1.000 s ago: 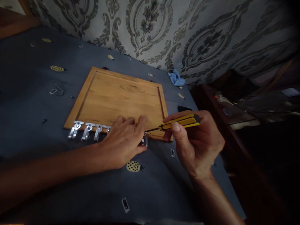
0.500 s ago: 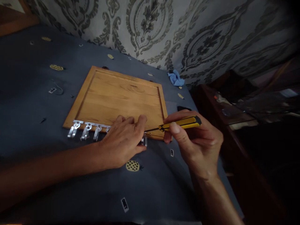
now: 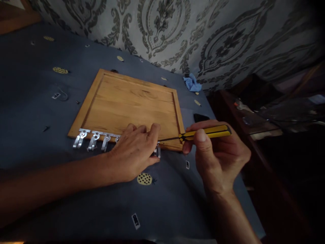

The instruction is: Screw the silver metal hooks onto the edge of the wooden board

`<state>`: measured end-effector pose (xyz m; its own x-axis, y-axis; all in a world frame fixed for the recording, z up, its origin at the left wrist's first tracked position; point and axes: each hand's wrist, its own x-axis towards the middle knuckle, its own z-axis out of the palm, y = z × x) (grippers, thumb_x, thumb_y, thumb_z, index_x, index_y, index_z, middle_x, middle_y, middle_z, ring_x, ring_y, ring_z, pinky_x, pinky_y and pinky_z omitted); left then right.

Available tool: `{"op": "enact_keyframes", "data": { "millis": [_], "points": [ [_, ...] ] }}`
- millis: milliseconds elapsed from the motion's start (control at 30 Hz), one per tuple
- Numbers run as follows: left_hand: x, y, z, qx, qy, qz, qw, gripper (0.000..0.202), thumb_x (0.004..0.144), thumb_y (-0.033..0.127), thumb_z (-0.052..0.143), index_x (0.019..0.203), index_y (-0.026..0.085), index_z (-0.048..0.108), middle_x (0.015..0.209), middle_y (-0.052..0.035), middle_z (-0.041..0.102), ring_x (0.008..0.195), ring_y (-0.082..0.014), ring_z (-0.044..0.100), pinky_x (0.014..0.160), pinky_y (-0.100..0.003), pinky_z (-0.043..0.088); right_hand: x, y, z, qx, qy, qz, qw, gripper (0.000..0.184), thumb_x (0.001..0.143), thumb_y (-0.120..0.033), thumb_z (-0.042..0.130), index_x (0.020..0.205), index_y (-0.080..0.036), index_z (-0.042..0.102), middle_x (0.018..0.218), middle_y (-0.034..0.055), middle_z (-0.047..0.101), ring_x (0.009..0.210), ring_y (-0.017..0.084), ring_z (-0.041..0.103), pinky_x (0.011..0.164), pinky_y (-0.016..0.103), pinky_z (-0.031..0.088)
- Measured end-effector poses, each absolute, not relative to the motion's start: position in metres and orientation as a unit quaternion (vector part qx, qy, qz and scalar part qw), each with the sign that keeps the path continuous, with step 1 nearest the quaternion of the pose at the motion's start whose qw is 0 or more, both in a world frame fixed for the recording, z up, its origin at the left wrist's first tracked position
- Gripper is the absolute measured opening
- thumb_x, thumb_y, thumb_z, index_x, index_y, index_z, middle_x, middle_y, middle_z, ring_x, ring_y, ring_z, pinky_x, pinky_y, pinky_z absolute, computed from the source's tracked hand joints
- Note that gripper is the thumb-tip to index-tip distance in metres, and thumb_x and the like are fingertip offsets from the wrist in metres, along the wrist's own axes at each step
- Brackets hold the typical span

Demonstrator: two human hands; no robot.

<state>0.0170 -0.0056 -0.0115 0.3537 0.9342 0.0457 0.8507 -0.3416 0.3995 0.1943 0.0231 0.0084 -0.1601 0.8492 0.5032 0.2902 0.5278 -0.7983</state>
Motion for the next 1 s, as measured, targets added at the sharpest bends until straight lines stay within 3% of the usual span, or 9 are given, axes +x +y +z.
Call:
{"op": "enact_keyframes", "data": {
  "millis": [367,500,733,833,1000],
  "points": [
    [0.018,-0.005,-0.008,0.804,0.557,0.120,0.168,0.053,0.084,0.037,0.076,0.120,0.016,0.044,0.104,-0.0090,0.071,0.106,-0.0312,0.065,0.088,-0.041,0.042,0.189,0.023,0.016,-0.398,-0.745,0.264,0.466,0.010,0.090,-0.031,0.069,0.083,-0.025,0.066,0.070,-0.0030,0.061,0.048,0.010,0.057,0.045,0.025,0.050],
    [0.018,-0.005,-0.008,0.805,0.553,0.131,0.170,0.055,0.084,0.036,0.075,0.123,0.016,0.043,0.105,-0.0083,0.071,0.107,-0.0320,0.064,0.088,-0.042,0.041,0.185,0.027,0.025,-0.401,-0.748,0.299,0.437,0.015,0.085,-0.036,0.074,0.079,-0.024,0.067,0.067,-0.0041,0.061,0.049,0.009,0.057,0.046,0.024,0.050],
    [0.018,-0.005,-0.009,0.806,0.552,0.132,0.167,0.053,0.084,0.035,0.075,0.122,0.017,0.042,0.104,-0.0078,0.071,0.106,-0.0310,0.065,0.087,-0.041,0.041,0.190,0.032,0.035,-0.396,-0.761,0.350,0.376,0.016,0.084,-0.039,0.075,0.091,-0.024,0.073,0.074,-0.0017,0.069,0.054,0.011,0.063,0.051,0.025,0.057],
    [0.018,-0.005,-0.012,0.809,0.550,0.138,0.157,0.054,0.084,0.036,0.075,0.122,0.016,0.042,0.103,-0.0081,0.072,0.106,-0.0313,0.065,0.088,-0.041,0.041,0.194,0.034,0.032,-0.384,-0.768,0.336,0.386,0.015,0.085,-0.034,0.075,0.095,-0.024,0.075,0.083,0.0005,0.074,0.057,0.012,0.066,0.052,0.026,0.058],
    [0.017,-0.005,-0.014,0.809,0.550,0.137,0.158,0.053,0.084,0.038,0.075,0.120,0.017,0.042,0.104,-0.0081,0.071,0.106,-0.0310,0.064,0.088,-0.041,0.041,0.196,0.033,0.022,-0.377,-0.761,0.320,0.421,0.006,0.084,-0.029,0.076,0.084,-0.024,0.074,0.076,-0.0022,0.071,0.050,0.010,0.062,0.049,0.025,0.055]
  ]
}}
